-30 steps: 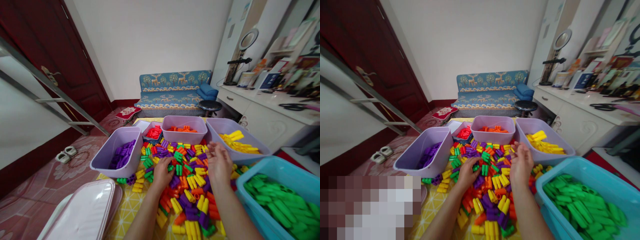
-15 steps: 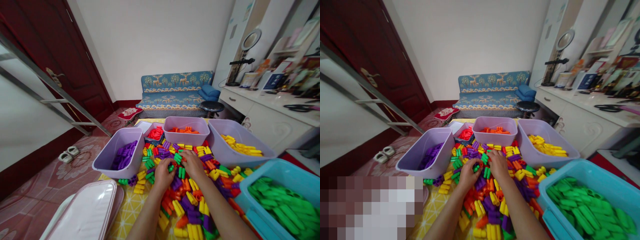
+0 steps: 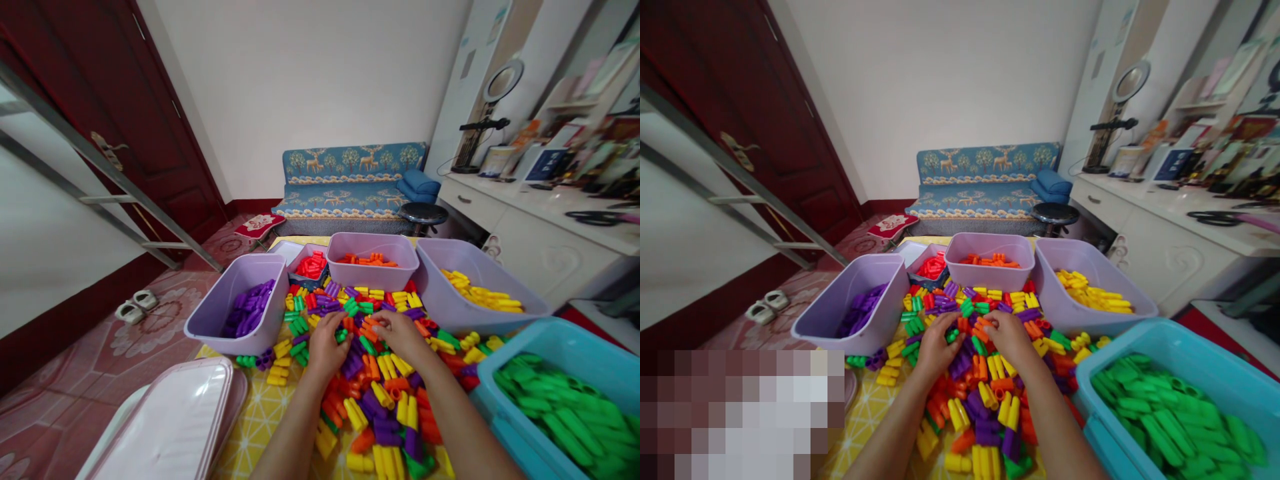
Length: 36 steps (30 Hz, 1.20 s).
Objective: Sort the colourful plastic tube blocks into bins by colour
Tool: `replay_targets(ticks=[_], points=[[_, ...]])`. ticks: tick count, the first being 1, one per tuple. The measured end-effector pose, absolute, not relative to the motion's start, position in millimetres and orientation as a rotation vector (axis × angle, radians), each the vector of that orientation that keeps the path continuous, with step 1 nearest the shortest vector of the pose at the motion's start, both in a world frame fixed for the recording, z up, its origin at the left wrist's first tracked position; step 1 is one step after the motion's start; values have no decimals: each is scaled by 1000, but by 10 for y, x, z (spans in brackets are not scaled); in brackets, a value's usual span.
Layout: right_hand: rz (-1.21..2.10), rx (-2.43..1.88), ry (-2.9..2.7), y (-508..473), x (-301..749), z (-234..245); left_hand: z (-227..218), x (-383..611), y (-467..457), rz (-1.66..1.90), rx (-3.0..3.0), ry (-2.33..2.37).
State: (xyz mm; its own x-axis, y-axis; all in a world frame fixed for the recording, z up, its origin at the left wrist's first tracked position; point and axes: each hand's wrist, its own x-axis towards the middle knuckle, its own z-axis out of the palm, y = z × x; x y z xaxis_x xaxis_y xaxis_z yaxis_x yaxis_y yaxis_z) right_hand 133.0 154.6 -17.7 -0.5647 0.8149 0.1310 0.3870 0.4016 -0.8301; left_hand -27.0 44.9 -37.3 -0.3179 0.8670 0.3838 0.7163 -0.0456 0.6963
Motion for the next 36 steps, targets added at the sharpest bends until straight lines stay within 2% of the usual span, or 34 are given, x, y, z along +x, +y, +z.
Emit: replay_targets(ticks=[9,13,16,19,23,27,32,36], points=[[1271,-1094,-1940,1476,1291,-341,-330,-257,450,1286,1866,1928],[1353,-1044,-1839,1508,1288,-47,-385,-267,478,1365,1788,1978],[1406,-802,-1337,1498,1221,255,-402,-274,477,1366,1798,1969],[1386,-681,-1063,1473,1178,336,-408,-276,470,1375,1795,1967],[1208,-957,-1404,1475,1205,4,-405,-273,473,1404,1772,1957],[954,-1010,-1837,1481,1154,-277,-375,-257,474,1461,1713,1923],[566,-943,-2257,1517,899,-157,-347,-243,458,1528,1563,1940],[464,-940,-2438,1585,753,-125,-333,-314,526,1514,1566,2131]])
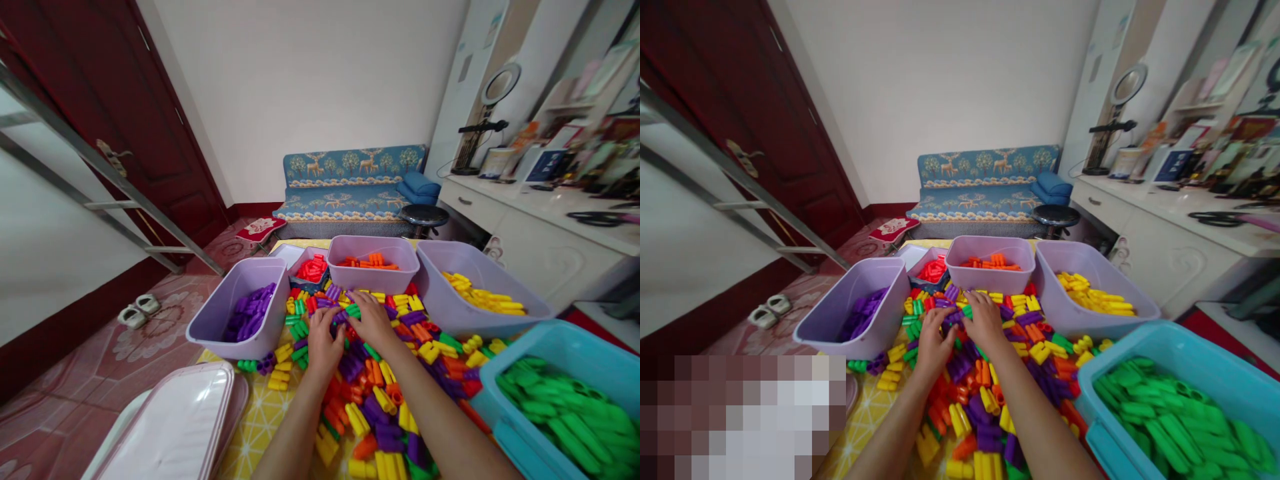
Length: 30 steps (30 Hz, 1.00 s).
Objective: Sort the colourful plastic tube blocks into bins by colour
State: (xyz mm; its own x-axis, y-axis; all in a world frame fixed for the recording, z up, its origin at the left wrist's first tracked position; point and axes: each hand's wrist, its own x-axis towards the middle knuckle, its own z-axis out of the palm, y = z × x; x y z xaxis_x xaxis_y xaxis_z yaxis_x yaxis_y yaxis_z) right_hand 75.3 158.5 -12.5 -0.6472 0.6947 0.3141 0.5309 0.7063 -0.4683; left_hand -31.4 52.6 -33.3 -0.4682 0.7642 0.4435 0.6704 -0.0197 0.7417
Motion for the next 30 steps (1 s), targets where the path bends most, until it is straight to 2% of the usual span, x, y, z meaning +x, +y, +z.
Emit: replay_targets(ticks=[7,11,19,24,30], points=[[448,-1143,-2587,1550,763,-264,-272,-570,863,1114,1503,2322],[631,-1102,-2476,1554,802,-237,-207,-589,975,976,1602,2333],[926,-975,-2394,1512,1043,-87,-69,-415,760,1051,1789,1916],[1189,-814,-2223,1278,1253,-116,-59,-246,479,1157,1793,1820],[1085,-926,-2138,1195,1318,-286,-161,-153,413,1285,1735,1820]])
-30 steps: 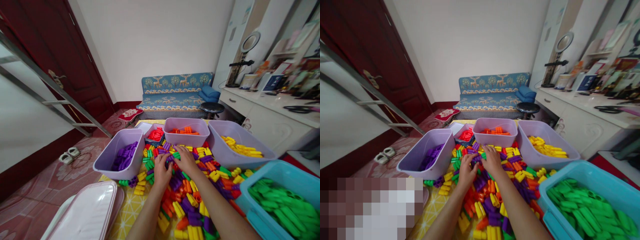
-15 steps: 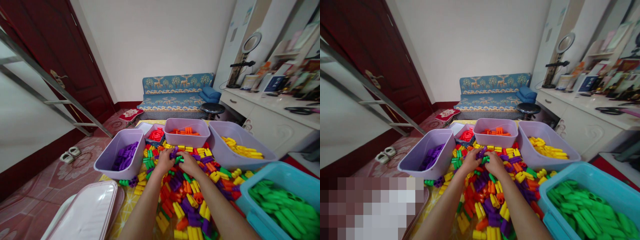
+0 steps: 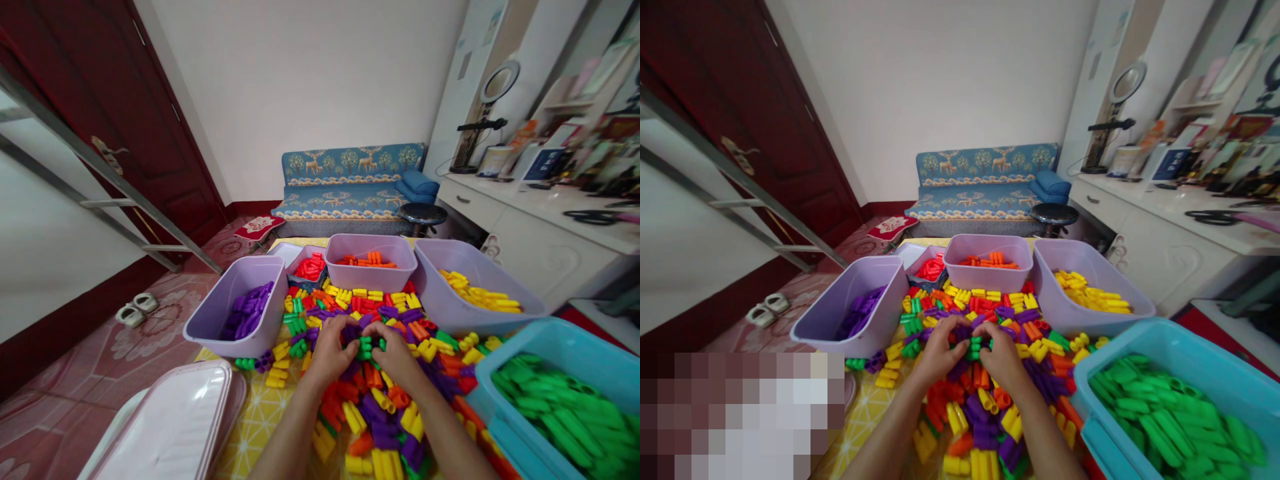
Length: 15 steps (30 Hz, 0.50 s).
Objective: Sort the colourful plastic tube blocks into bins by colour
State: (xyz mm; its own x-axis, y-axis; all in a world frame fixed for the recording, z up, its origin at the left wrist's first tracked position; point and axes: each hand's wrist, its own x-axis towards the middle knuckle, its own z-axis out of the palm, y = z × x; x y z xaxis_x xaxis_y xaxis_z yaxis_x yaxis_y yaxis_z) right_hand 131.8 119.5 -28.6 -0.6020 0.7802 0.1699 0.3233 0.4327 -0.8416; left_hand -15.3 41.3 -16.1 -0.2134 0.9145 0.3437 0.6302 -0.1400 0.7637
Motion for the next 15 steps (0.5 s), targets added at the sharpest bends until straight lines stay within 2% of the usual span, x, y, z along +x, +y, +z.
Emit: replay_targets(ticks=[5,15], points=[[800,-834,-2288,1156,1311,-319,-220,-69,487,1324,1627,1996],[719,-889,-2265,1219,1307,-404,-316,-68,531,1365,1555,2044]])
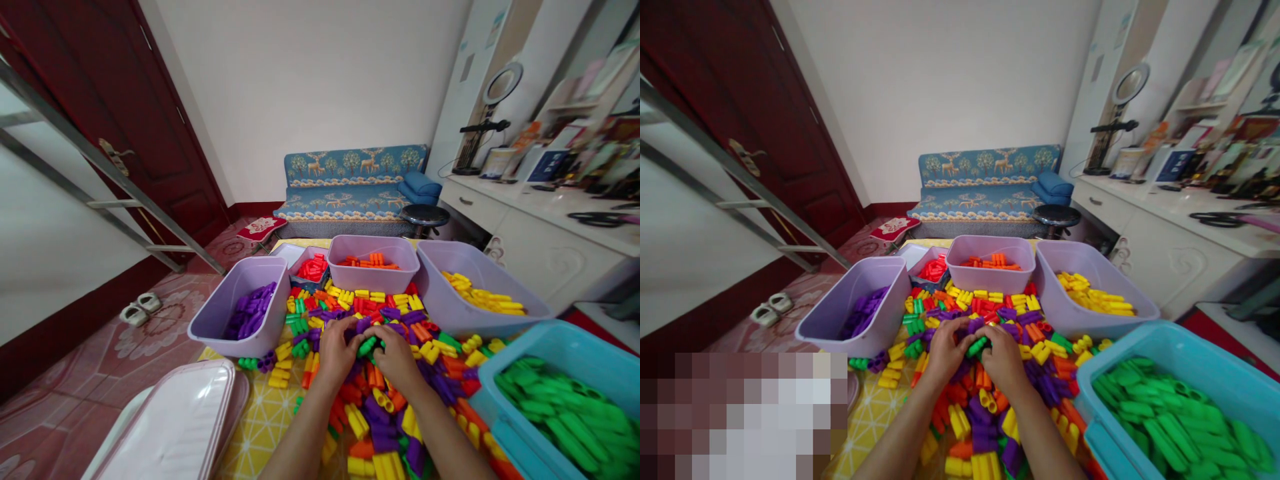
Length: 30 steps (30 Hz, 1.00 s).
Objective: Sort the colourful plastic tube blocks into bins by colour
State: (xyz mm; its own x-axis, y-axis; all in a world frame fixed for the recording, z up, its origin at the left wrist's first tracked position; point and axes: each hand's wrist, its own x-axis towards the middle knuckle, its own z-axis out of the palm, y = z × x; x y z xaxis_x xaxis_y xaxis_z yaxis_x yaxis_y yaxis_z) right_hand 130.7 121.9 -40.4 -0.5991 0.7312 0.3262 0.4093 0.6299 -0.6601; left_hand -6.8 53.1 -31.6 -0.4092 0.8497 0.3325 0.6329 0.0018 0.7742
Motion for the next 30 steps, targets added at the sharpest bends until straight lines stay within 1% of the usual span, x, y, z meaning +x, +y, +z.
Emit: replay_targets(ticks=[3,7,9,11,12,14,17,23,25,27,30], points=[[715,-922,-2257,1219,1301,-408,-314,-77,517,1450,1519,2030],[689,-933,-2267,1207,1303,-386,-187,-155,450,1875,1176,1878],[691,-939,-2275,1202,1303,-372,-28,-247,390,2147,881,1689],[705,-933,-2280,1199,1302,-361,186,-375,315,2404,554,1382],[711,-927,-2279,1198,1300,-358,302,-448,276,2478,401,1209],[721,-917,-2274,1196,1299,-360,521,-600,202,2491,112,921],[738,-922,-2262,1196,1300,-377,750,-794,125,2406,-167,686],[742,-930,-2260,1200,1311,-410,852,-908,86,2379,-326,453],[743,-927,-2258,1203,1310,-409,818,-866,97,2350,-230,472],[748,-930,-2256,1203,1307,-401,739,-797,123,2280,-33,608],[756,-942,-2256,1196,1305,-379,519,-678,176,2080,365,1077]])
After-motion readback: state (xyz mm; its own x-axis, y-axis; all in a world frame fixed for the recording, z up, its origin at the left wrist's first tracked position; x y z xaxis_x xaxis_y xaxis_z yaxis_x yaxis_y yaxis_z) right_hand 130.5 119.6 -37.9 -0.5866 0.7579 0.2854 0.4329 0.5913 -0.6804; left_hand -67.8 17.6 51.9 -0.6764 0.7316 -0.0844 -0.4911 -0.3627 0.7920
